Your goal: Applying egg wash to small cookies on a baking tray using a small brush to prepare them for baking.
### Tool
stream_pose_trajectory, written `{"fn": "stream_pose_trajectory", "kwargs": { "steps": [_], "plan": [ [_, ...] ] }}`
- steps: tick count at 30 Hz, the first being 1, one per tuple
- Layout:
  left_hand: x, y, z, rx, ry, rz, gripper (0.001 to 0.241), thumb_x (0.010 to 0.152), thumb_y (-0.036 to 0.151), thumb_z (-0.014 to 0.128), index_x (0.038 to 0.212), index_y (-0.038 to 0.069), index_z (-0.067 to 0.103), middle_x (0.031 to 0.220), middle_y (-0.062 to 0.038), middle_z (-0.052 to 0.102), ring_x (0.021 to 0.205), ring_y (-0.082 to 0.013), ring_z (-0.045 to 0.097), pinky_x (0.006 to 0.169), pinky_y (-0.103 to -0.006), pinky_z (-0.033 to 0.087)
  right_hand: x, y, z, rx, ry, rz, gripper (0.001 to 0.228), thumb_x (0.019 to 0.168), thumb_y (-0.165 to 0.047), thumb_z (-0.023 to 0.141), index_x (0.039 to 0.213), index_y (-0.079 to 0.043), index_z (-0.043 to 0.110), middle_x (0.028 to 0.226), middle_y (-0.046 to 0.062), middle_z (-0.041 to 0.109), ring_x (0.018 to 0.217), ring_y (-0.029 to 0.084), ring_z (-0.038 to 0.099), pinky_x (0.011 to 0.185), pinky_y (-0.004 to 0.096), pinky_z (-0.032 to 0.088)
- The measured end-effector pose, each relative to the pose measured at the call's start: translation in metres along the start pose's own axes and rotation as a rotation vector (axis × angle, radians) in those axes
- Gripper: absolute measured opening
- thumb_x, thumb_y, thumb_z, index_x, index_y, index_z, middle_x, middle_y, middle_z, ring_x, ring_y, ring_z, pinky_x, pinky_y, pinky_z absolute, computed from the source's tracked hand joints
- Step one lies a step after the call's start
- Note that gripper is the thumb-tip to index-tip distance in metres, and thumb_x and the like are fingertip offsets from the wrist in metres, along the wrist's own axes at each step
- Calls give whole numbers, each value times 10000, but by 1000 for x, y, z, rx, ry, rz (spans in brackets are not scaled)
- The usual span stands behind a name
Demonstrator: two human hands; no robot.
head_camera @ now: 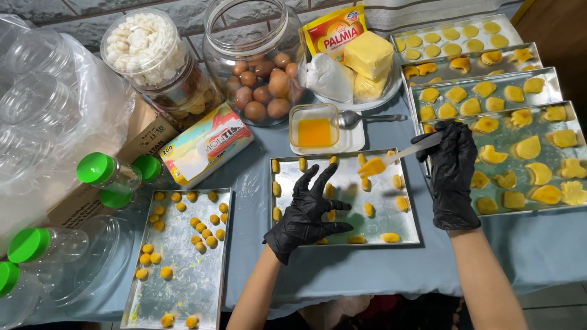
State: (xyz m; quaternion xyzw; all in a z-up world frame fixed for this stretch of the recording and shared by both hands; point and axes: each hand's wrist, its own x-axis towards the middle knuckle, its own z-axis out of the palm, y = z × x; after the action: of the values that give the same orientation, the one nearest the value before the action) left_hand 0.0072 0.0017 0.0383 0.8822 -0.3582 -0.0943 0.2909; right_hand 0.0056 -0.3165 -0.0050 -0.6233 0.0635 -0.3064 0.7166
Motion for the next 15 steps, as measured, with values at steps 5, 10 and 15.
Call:
{"fn": "stream_pose_trajectory", "kwargs": {
  "steps": [5, 10, 15],
  "plan": [
    [16, 7, 20, 35, -25, -34, 642, 620, 740, 753, 1193, 451, 727, 1698, 5, 203, 1541, -387, 144, 1203, -429, 327, 0, 6, -15, -342, -74, -88, 287, 1204, -211, 415, 1169, -23, 629, 816, 249, 679, 647, 334, 674, 568, 353, 542],
    [38, 21, 42, 90, -43, -10, 605, 640, 726, 758, 1161, 417, 744, 1700, 0, 184, 1537, -403, 157, 1204, -454, 325, -13, -2, 1, -478, -110, -18, 260, 1181, -251, 470, 1114, -104, 674, 807, 122, 715, 615, 211, 683, 578, 305, 573],
    [45, 26, 53, 102, -24, 21, 581, 647, 713, 758, 1141, 406, 747, 1695, -21, 188, 1535, -410, 158, 1206, -463, 312, -17, -9, 19, -280, -99, 86, 215, 1128, -234, 540, 1036, -99, 680, 702, 125, 670, 533, 209, 676, 462, 246, 562]
  ]
}}
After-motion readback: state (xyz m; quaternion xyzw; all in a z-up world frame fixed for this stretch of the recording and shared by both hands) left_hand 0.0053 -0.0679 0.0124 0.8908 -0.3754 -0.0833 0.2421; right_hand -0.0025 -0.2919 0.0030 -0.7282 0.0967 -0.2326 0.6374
